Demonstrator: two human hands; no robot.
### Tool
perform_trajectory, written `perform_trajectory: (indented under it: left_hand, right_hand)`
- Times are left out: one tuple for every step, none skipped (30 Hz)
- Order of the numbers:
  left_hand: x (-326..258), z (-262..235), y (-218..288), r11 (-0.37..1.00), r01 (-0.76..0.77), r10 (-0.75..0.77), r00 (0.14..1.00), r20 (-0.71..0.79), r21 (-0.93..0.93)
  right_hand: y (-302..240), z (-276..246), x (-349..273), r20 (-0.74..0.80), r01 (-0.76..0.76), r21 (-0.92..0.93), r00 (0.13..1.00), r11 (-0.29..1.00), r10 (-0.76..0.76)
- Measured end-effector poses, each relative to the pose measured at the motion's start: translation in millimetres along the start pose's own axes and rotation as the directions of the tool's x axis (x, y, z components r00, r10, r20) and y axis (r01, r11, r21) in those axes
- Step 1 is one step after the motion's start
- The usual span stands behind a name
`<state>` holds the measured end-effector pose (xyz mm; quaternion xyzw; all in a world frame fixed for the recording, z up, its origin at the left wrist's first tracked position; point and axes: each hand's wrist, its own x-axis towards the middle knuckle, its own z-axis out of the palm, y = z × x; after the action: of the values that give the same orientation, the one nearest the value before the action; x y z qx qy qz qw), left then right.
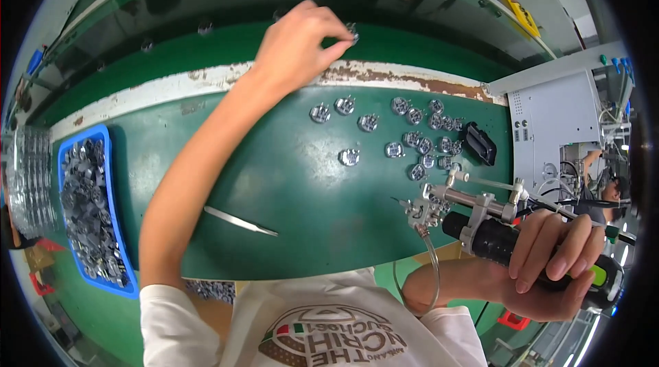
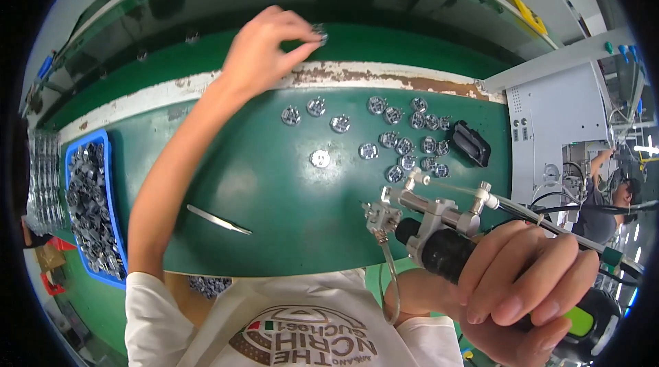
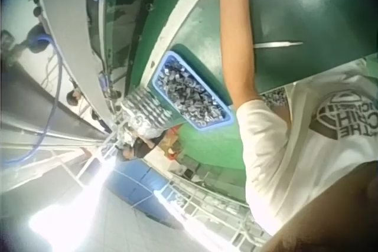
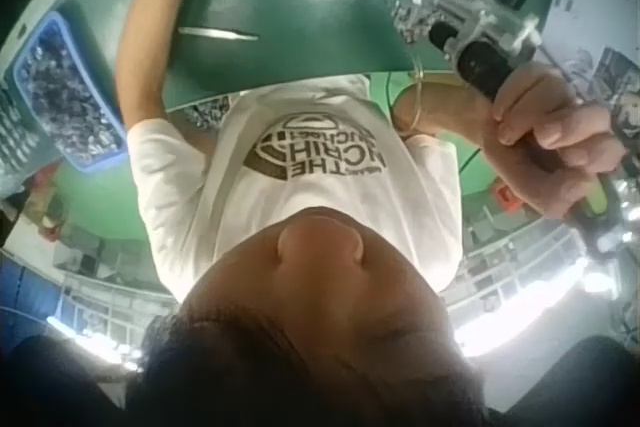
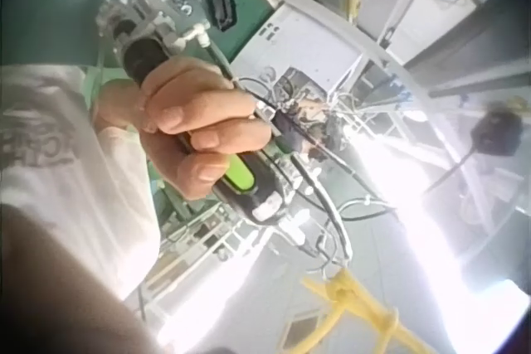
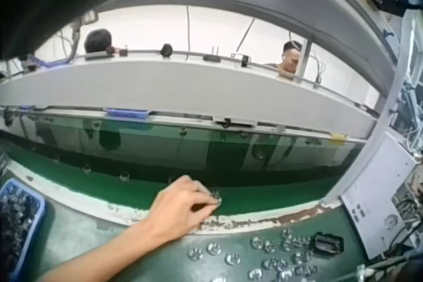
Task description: The person assembles small components using a handheld soldering tool and places the finished parts onto a conveyor belt.
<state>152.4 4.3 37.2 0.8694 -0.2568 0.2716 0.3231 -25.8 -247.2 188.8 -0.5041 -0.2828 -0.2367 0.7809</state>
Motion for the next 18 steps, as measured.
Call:
perform_trajectory:
  left_hand:
    - [-20, -18, 12, 1.0, 0.011, -0.011, 1.0, 0.0, -0.015]
    - [-41, -35, 25, 0.999, 0.023, -0.023, 1.0, -0.001, -0.026]
    - [-61, -48, 38, 0.998, 0.023, -0.021, 0.999, 0.032, -0.06]
    - [-79, -59, 49, 0.996, 0.023, -0.017, 0.998, 0.065, -0.091]
    - [-93, -64, 59, 0.996, 0.035, -0.03, 0.997, 0.065, -0.083]
    - [-105, -67, 67, 0.988, -0.017, 0.041, 0.986, 0.164, -0.15]
    - [-115, -68, 72, 0.974, -0.057, 0.114, 0.961, 0.254, -0.22]
    - [-121, -66, 73, 0.975, -0.046, 0.102, 0.962, 0.254, -0.216]
    - [-126, -60, 74, 0.967, -0.057, 0.13, 0.948, 0.291, -0.246]
    - [-131, -55, 73, 0.958, -0.067, 0.16, 0.932, 0.326, -0.278]
    - [-134, -51, 71, 0.958, -0.078, 0.168, 0.934, 0.317, -0.277]
    - [-137, -51, 69, 0.958, -0.07, 0.161, 0.935, 0.317, -0.279]
    - [-138, -49, 69, 0.955, -0.069, 0.159, 0.94, 0.302, -0.287]
    - [-139, -47, 70, 0.953, -0.069, 0.157, 0.945, 0.288, -0.294]
    - [-140, -44, 70, 0.951, -0.062, 0.153, 0.946, 0.285, -0.304]
    - [-141, -43, 71, 0.952, -0.064, 0.154, 0.945, 0.287, -0.3]
    - [-142, -42, 71, 0.953, -0.065, 0.155, 0.945, 0.289, -0.297]
    - [-143, -41, 70, 0.952, -0.06, 0.15, 0.946, 0.288, -0.301]
  right_hand:
    - [1, 2, 0, 0.005, 0.012, 0.005, 1.0, 1.0, -0.012]
    - [4, 5, 0, 0.011, 0.025, 0.014, 1.0, 1.0, -0.025]
    - [9, 8, -1, 0.006, 0.035, 0.015, 0.999, 0.999, -0.035]
    - [13, 12, -2, 0.01, 0.023, 0.027, 1.0, 0.999, -0.023]
    - [18, 15, -2, 0.011, 0.028, 0.05, 1.0, 0.998, -0.029]
    - [23, 18, -2, 0.009, 0.034, 0.069, 0.999, 0.997, -0.034]
    - [27, 22, -2, 0.014, 0.023, 0.078, 1.0, 0.997, -0.024]
    - [31, 26, -3, 0.019, 0.006, 0.086, 1.0, 0.996, -0.007]
    - [35, 30, -4, 0.022, -0.011, 0.091, 1.0, 0.996, 0.009]
    - [37, 34, -5, 0.025, -0.02, 0.092, 1.0, 0.996, 0.018]
    - [39, 37, -6, 0.035, -0.04, 0.082, 0.999, 0.996, 0.037]
    - [42, 41, -8, 0.046, -0.059, 0.072, 0.997, 0.996, 0.056]
    - [45, 42, -9, 0.047, -0.067, 0.062, 0.997, 0.996, 0.064]
    - [48, 44, -11, 0.053, -0.082, 0.043, 0.995, 0.996, 0.079]
    - [50, 44, -12, 0.058, -0.096, 0.023, 0.994, 0.995, 0.094]
    - [52, 45, -12, 0.06, -0.102, 0.019, 0.993, 0.995, 0.101]
    - [54, 46, -13, 0.053, -0.092, 0.016, 0.994, 0.996, 0.091]
    - [55, 46, -13, 0.046, -0.081, 0.015, 0.996, 0.997, 0.08]
